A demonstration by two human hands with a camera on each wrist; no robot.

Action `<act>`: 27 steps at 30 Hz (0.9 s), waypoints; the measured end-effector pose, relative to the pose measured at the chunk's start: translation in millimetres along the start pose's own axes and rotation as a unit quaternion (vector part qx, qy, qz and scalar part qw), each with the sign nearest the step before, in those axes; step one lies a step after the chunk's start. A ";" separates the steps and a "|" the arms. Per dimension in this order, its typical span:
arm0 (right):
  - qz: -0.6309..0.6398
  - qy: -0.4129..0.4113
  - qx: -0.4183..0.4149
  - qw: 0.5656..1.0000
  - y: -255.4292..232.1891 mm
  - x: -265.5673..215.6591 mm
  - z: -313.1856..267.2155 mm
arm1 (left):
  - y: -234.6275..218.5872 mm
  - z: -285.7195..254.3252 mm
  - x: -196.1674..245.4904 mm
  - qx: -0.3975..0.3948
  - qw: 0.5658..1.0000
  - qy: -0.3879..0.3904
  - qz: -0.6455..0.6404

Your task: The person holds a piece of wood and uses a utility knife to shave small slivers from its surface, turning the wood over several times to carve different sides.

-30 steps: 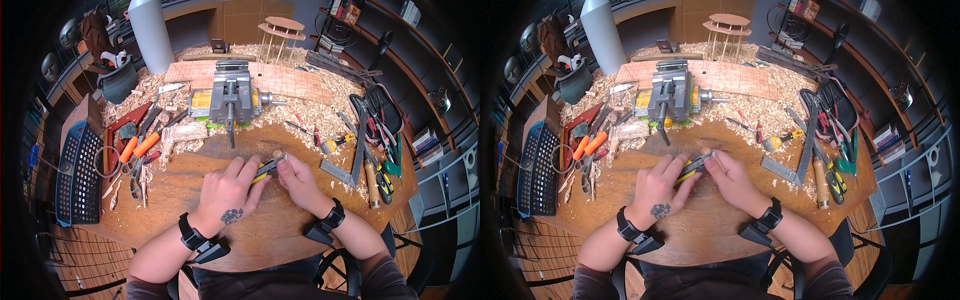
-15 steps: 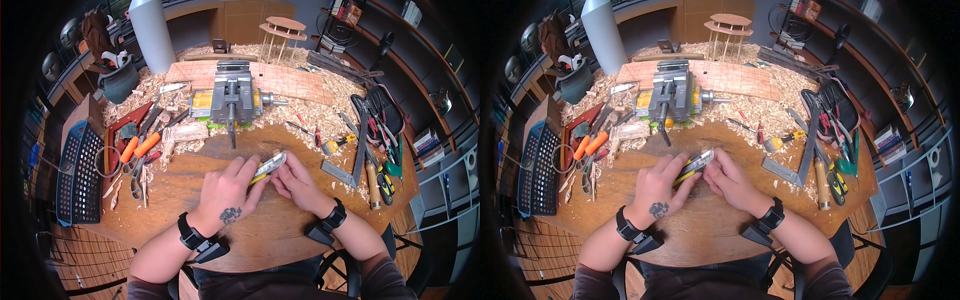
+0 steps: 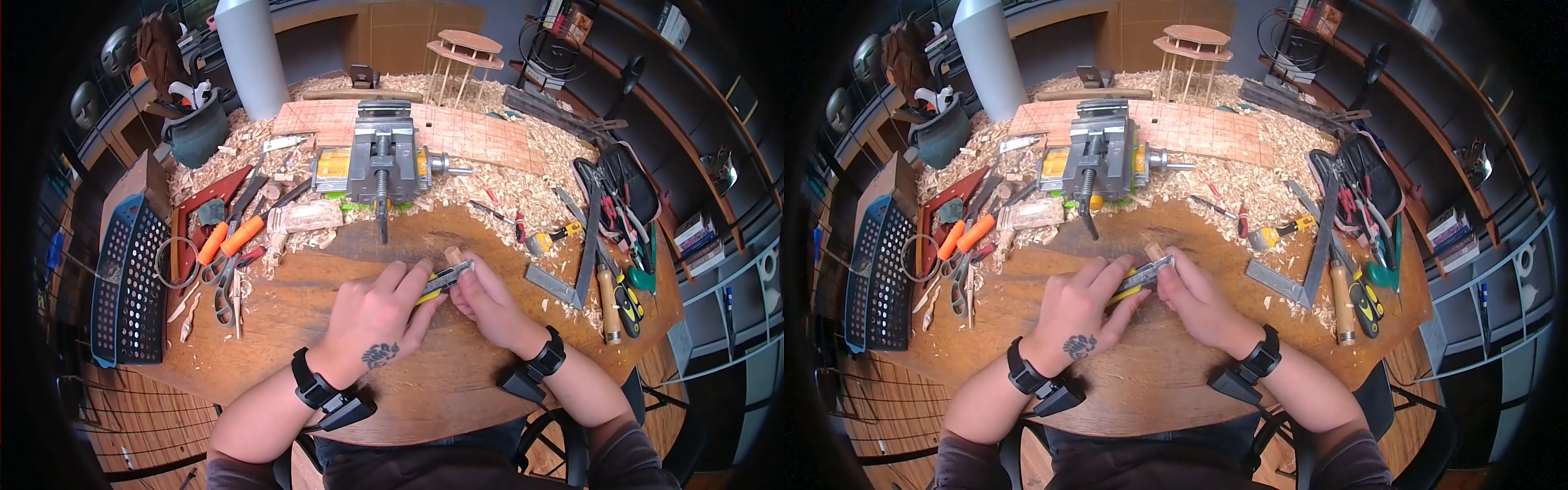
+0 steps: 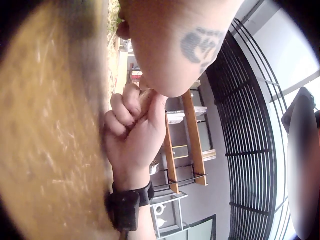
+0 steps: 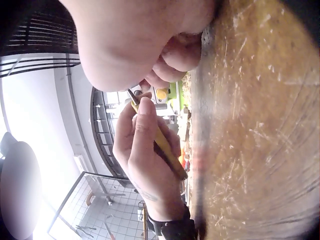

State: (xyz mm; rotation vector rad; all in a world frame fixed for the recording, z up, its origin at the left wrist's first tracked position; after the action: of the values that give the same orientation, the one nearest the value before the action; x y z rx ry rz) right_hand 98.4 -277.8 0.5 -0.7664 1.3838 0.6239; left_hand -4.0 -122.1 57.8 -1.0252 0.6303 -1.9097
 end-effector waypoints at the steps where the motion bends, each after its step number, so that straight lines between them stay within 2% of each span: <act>1: 0.000 0.000 0.000 1.000 0.4 0.1 0.3 | -0.5 0.1 0.7 0.013 1.000 0.015 0.006; 6: -0.065 -0.021 0.042 0.997 -0.8 -5.8 1.7 | -1.2 0.2 0.8 0.021 1.000 -0.002 0.010; 10: -0.092 -0.028 0.046 0.994 -0.4 -13.2 2.4 | -1.6 0.7 0.2 0.036 0.999 -0.010 0.002; 13: -0.083 -0.037 0.044 0.995 -1.6 -12.0 2.4 | -3.3 1.2 1.8 0.022 0.999 -0.041 0.001; 16: -0.074 -0.037 0.028 0.996 -3.2 -6.5 1.8 | -2.3 0.8 0.9 0.014 0.999 -0.041 0.000; 17: -0.048 -0.015 0.018 0.999 -3.3 -4.6 0.4 | -2.2 0.8 0.7 0.014 0.999 -0.041 0.001; 21: 0.021 0.025 -0.011 0.999 2.1 -10.6 -2.6 | 1.3 0.2 0.9 -0.014 1.000 -0.018 -0.009; 27: 0.069 0.020 -0.042 0.997 4.0 -7.8 -2.9 | 0.3 0.4 -0.5 -0.019 0.999 -0.001 -0.026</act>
State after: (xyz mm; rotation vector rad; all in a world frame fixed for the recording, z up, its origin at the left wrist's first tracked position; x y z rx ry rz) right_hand 92.7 -277.2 7.8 -0.7579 1.4640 0.7816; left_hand -3.4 -121.8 57.6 -1.0767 0.6459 -1.9472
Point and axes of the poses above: each hand's wrist, its own z-axis towards the middle knuckle, its own y-axis out of the palm, x = y × z, the point moved 4 cm from there along z, towards the middle knuckle, and after that the axes turned 3 degrees about -z, right-handed, at the moved point
